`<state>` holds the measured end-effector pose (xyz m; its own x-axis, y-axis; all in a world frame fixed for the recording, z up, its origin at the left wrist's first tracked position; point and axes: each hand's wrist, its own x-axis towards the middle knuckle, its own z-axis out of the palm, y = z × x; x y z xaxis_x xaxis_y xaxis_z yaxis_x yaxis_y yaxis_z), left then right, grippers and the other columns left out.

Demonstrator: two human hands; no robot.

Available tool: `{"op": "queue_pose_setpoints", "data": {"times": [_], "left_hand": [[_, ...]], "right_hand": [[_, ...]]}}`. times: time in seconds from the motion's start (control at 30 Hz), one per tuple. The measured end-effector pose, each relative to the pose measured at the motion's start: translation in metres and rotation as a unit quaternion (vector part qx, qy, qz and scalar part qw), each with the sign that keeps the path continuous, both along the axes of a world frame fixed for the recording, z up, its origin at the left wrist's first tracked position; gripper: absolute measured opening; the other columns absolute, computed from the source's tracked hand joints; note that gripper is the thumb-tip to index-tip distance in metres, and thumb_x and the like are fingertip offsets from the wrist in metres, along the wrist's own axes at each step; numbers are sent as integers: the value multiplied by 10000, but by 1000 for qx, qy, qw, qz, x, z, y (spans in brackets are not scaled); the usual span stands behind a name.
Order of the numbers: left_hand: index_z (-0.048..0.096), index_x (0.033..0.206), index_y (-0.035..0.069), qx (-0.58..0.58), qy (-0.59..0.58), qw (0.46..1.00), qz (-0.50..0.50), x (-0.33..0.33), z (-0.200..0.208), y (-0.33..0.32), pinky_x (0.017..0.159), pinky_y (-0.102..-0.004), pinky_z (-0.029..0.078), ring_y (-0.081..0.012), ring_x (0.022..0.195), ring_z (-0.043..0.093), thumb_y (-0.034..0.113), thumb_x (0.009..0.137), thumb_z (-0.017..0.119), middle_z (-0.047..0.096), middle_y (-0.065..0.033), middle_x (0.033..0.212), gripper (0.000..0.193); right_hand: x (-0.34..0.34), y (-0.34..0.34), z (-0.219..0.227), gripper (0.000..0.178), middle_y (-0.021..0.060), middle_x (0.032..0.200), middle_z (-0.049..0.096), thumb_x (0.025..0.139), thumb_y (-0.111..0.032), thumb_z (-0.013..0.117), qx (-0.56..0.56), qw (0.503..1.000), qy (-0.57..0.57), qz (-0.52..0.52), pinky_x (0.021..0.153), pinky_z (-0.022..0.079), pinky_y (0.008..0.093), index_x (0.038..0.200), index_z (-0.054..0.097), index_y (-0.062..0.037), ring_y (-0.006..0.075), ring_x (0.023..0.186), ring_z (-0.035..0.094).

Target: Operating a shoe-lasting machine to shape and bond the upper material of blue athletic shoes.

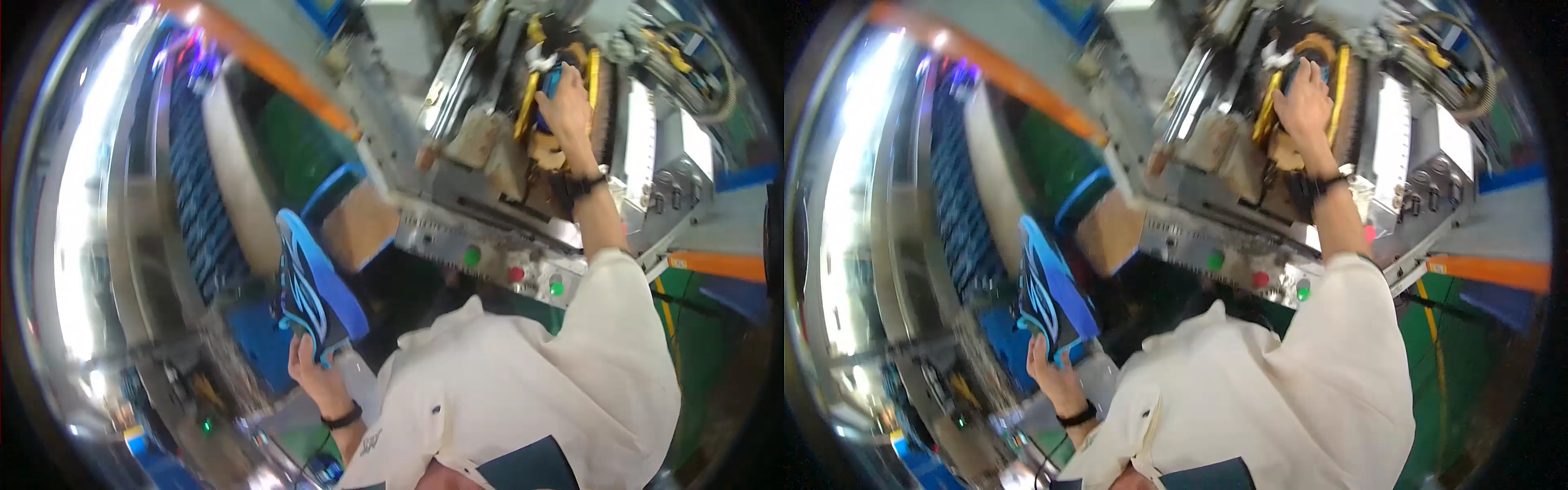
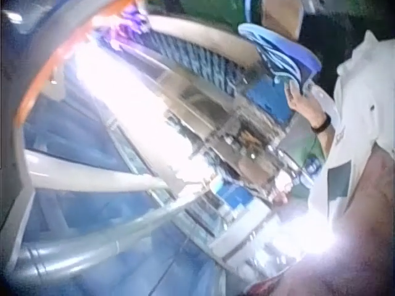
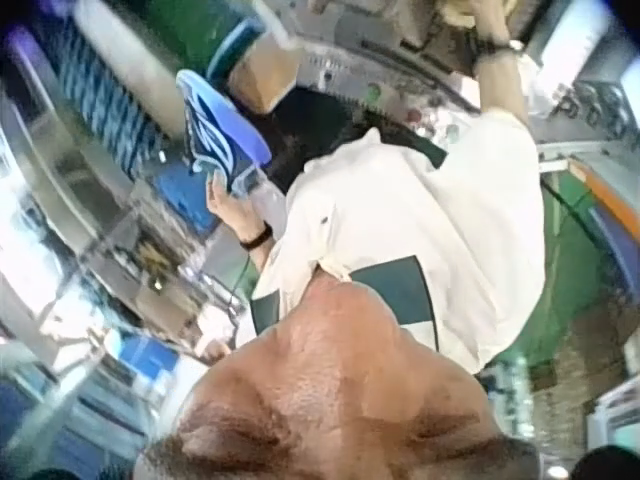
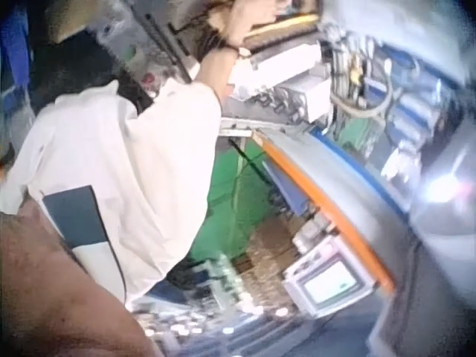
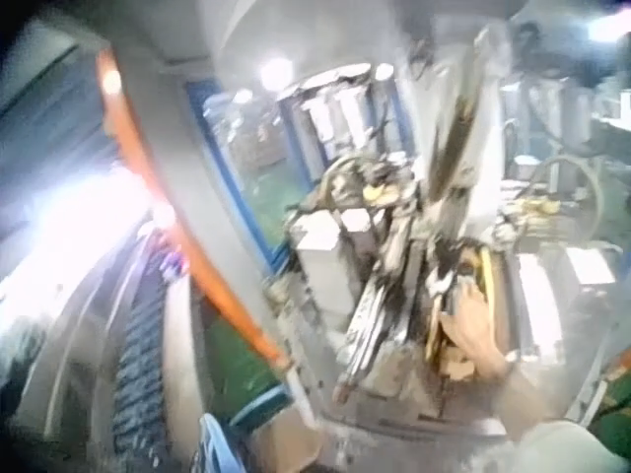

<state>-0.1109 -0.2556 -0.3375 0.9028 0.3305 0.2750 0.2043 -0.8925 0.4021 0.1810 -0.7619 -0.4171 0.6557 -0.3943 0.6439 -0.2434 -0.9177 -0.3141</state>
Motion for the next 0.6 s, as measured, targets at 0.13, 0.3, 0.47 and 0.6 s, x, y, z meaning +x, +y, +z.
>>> {"op": "queue_pose_setpoints", "data": {"times": [0.13, 0.3, 0.47, 0.6], "left_hand": [[638, 1167, 68, -51, 47, 997, 44, -43, -3, -6, 953, -430, 430, -351, 1151, 528, -94, 598, 772, 597, -192, 1203, 607], [655, 1152, 69, -9, 92, 995, 41, -80, -19, -37, 925, -399, 459, -351, 1063, 588, -64, 593, 805, 637, -163, 1142, 594], [655, 1101, 29, -415, 3, 881, 227, -119, -5, -42, 740, -350, 541, -210, 953, 622, -27, 756, 685, 649, -80, 981, 352], [648, 1060, 3, -677, -73, 635, 366, -149, -13, -29, 797, -398, 557, -195, 972, 624, 122, 858, 612, 640, -77, 1039, 237]], "right_hand": [[-138, 148, -25, 299, 132, 1031, 618, 768, -84, 689, 196, 921, 16, 336, 774, 507, 440, 1051, 595, -61, 336, 957, 615], [-170, 192, -174, 148, 127, 1004, 613, 874, -193, 572, 162, 902, 219, 335, 731, 521, 445, 1002, 597, -122, 355, 853, 622], [-162, 206, -185, 154, 114, 1037, 619, 917, -162, 518, 128, 885, 212, 395, 810, 497, 424, 1027, 614, -112, 330, 963, 603], [-158, 216, -158, 195, 139, 957, 646, 878, -186, 615, 216, 854, 297, 370, 796, 491, 369, 1015, 654, -53, 311, 906, 620]]}}
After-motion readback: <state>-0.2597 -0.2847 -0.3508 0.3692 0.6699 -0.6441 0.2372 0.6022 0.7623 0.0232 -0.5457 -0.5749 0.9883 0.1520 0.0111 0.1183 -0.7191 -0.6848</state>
